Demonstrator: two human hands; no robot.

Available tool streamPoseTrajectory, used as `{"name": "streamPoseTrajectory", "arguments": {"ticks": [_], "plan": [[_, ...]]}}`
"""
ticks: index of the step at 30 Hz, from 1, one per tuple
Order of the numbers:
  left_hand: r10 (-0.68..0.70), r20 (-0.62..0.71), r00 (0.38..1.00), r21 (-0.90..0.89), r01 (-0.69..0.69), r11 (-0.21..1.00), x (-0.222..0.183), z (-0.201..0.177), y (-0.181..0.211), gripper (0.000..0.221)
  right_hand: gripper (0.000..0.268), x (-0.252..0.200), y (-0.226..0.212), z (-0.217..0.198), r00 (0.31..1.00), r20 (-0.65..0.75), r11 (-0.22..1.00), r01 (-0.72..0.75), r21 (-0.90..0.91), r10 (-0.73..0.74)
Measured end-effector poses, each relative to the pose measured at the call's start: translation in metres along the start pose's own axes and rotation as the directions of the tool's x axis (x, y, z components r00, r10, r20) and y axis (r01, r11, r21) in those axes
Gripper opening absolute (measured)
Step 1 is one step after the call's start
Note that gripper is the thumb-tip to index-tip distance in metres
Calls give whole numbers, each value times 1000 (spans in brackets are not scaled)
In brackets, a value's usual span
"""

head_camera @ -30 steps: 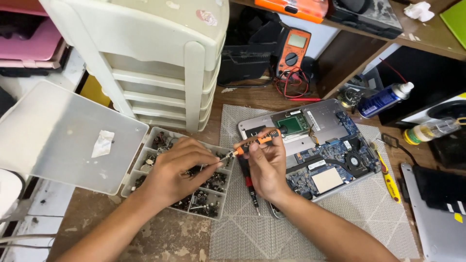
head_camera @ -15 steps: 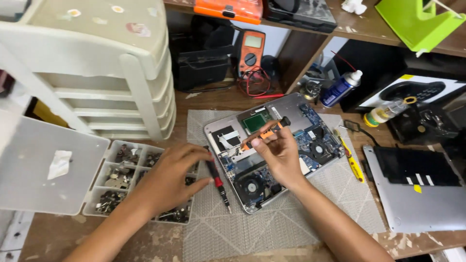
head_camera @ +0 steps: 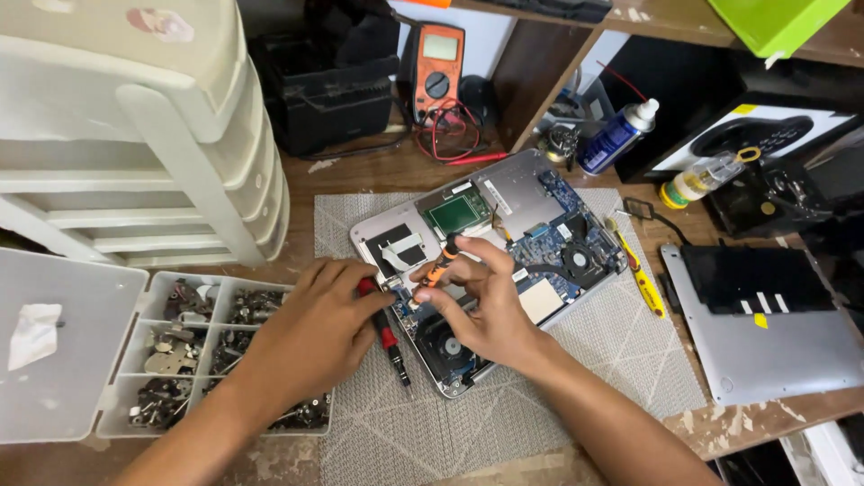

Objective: The person works on an opened laptop at a workbench, using a screwdriver to remove screws from the exposed motherboard and placing the screws into a compartmented parts organizer. They reposition the laptop and continue unscrewing components around the board.

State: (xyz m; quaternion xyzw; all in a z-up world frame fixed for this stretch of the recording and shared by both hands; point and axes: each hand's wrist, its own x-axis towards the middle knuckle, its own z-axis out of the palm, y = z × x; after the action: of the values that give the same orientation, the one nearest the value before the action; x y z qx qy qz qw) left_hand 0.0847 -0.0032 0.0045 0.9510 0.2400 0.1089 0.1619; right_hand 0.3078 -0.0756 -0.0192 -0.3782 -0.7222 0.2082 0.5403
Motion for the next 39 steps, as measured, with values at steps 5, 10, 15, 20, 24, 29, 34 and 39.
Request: {"name": "streamPoseTrajectory", "arguments": {"ticks": [5, 10, 15, 20, 24, 29, 34, 39], "plan": [[134, -142, 981, 4, -135, 991, -4, 10, -8, 38, 71, 0, -8, -1, 996, 84, 997, -15, -78, 21], [171, -121, 978, 18, -170, 985, -4, 15, -13, 38, 69, 0, -7, 1, 995, 98, 995, 14, -99, -5], [141, -94, 986, 60, -135, 989, -4, 16, -14, 36, 72, -5, 1, 1, 996, 86, 984, 27, -179, -12], [128, -122, 984, 113, -115, 987, -6, 15, -11, 36, 68, 0, -4, 3, 994, 112, 993, 33, -116, -19], [122, -130, 984, 152, -102, 983, -5, 13, -9, 35, 75, 0, 1, 1, 986, 152, 994, 85, -75, -72], [108, -105, 989, 165, -90, 982, -6, 16, -11, 39, 75, -1, 3, 0, 983, 170, 994, 86, -62, -75], [126, -133, 983, 163, -104, 981, -5, 14, -9, 36, 79, 0, 0, -5, 974, 215, 993, 86, -84, -66], [124, -81, 989, 102, -115, 988, -5, 13, -10, 38, 59, 14, -21, -11, 920, 376, 991, 131, -21, -113]]}}
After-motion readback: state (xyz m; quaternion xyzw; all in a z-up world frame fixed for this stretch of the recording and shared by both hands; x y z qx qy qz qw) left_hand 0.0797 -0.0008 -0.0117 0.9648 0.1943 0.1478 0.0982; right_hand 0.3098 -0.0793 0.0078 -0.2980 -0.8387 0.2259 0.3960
